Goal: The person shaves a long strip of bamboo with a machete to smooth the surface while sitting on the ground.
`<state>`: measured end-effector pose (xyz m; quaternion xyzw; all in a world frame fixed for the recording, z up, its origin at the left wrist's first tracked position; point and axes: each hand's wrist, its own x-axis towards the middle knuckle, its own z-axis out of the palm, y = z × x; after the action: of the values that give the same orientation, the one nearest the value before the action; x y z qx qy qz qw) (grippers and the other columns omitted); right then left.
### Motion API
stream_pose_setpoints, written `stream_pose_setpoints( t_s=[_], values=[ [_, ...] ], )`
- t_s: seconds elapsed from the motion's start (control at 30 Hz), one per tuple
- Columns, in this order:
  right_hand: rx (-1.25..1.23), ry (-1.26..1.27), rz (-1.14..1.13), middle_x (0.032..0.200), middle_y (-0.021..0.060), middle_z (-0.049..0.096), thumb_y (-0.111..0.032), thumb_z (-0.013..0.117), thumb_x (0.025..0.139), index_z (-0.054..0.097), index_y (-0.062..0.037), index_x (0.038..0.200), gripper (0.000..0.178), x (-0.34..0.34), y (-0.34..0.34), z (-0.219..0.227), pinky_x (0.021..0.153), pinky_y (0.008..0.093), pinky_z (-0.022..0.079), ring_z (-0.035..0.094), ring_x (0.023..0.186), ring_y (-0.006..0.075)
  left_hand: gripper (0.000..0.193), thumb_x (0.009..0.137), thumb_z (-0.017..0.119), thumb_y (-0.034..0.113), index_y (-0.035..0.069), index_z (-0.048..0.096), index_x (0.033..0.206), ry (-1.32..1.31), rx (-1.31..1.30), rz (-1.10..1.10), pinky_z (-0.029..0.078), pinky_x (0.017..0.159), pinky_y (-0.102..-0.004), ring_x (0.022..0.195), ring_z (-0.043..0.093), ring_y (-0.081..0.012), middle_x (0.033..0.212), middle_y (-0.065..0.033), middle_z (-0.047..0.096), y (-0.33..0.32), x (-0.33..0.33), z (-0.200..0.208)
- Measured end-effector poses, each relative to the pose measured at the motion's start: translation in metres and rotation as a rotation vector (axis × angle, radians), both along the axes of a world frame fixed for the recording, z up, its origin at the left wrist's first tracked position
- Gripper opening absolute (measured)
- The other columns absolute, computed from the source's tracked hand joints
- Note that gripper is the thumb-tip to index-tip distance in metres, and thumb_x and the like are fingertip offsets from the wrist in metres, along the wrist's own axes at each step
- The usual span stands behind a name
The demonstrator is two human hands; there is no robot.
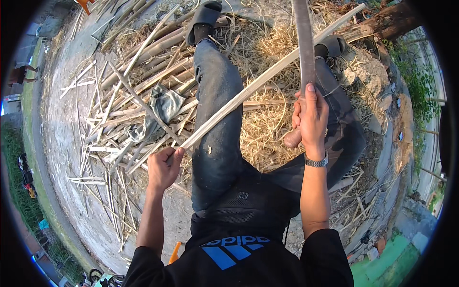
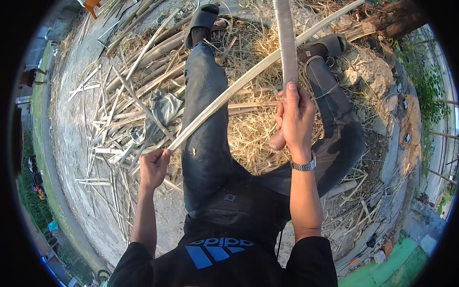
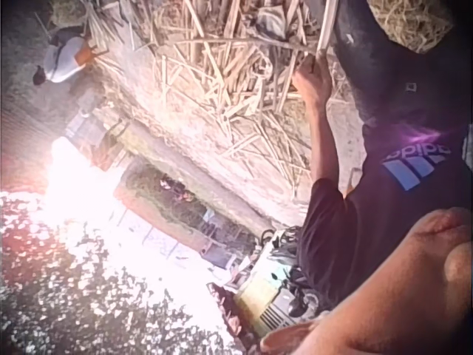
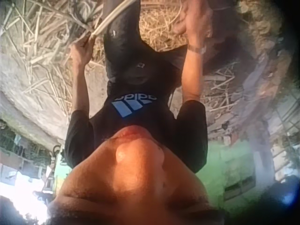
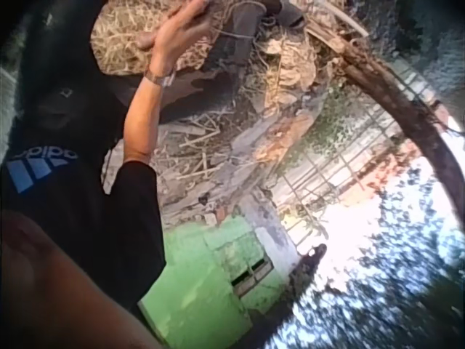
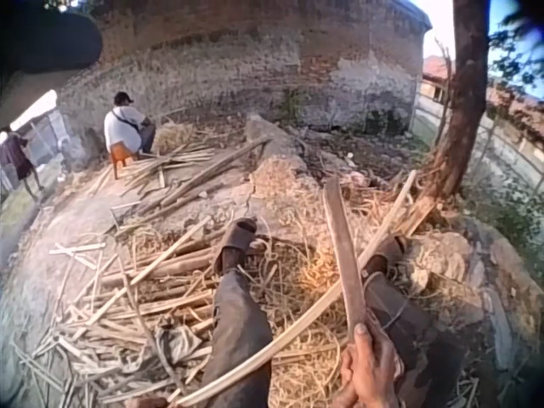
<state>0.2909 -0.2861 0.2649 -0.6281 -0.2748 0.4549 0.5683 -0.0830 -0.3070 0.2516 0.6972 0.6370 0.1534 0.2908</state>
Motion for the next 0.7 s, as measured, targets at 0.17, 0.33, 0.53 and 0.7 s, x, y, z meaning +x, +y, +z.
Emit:
stream_pose_setpoints(
  t_s=[0.17, 0.33, 0.53, 0.7],
  values=[
    [-0.028, -0.435, 0.086, 0.059, 0.001, 0.052, -0.036, 0.057, 0.106, 0.062, -0.001, 0.09, 0.039, 0.011, 0.012, -0.048, 0.044, 0.0301, 0.036, 0.049, 0.048, 0.0096, 0.043, 0.094, 0.076, 0.033, 0.002, 0.061, 0.068, -0.039, 0.211, 0.036, 0.038, 0.045, -0.0364, 0.04, 0.044, -0.0222, 0.048, -0.0099, 0.047, -0.001, 0.007, -0.006],
    [-0.018, -0.645, 0.233, 0.058, 0.0071, 0.055, -0.033, 0.059, 0.105, 0.063, 0.0005, 0.093, 0.036, -0.045, -0.006, -0.046, 0.049, 0.0359, 0.041, 0.054, 0.049, 0.0177, 0.038, 0.092, 0.078, 0.031, 0.003, 0.063, 0.07, 0.035, 0.174, -0.045, 0.04, 0.044, -0.0336, 0.041, 0.05, -0.0211, 0.05, -0.0086, 0.055, 0.004, 0.009, -0.009],
    [0.036, -0.597, 0.28, 0.054, 0.0047, 0.052, -0.034, 0.059, 0.105, 0.062, 0.001, 0.088, 0.039, -0.02, 0.001, -0.045, 0.045, 0.0336, 0.038, 0.049, 0.045, 0.0148, 0.038, 0.092, 0.078, 0.031, 0.003, 0.064, 0.071, -0.028, 0.155, -0.009, 0.039, 0.044, -0.0328, 0.04, 0.048, -0.0187, 0.05, -0.0079, 0.054, 0.001, 0.004, -0.008],
    [-0.034, -0.499, 0.116, 0.055, 0.0037, 0.051, -0.035, 0.058, 0.105, 0.063, 0.0011, 0.094, 0.038, -0.068, -0.002, -0.028, 0.047, 0.0314, 0.04, 0.052, 0.049, 0.0119, 0.038, 0.092, 0.078, 0.03, 0.002, 0.065, 0.071, -0.026, 0.154, -0.032, 0.038, 0.044, -0.0336, 0.04, 0.046, -0.019, 0.049, -0.0092, 0.049, 0.009, 0.02, -0.01]
  ],
)
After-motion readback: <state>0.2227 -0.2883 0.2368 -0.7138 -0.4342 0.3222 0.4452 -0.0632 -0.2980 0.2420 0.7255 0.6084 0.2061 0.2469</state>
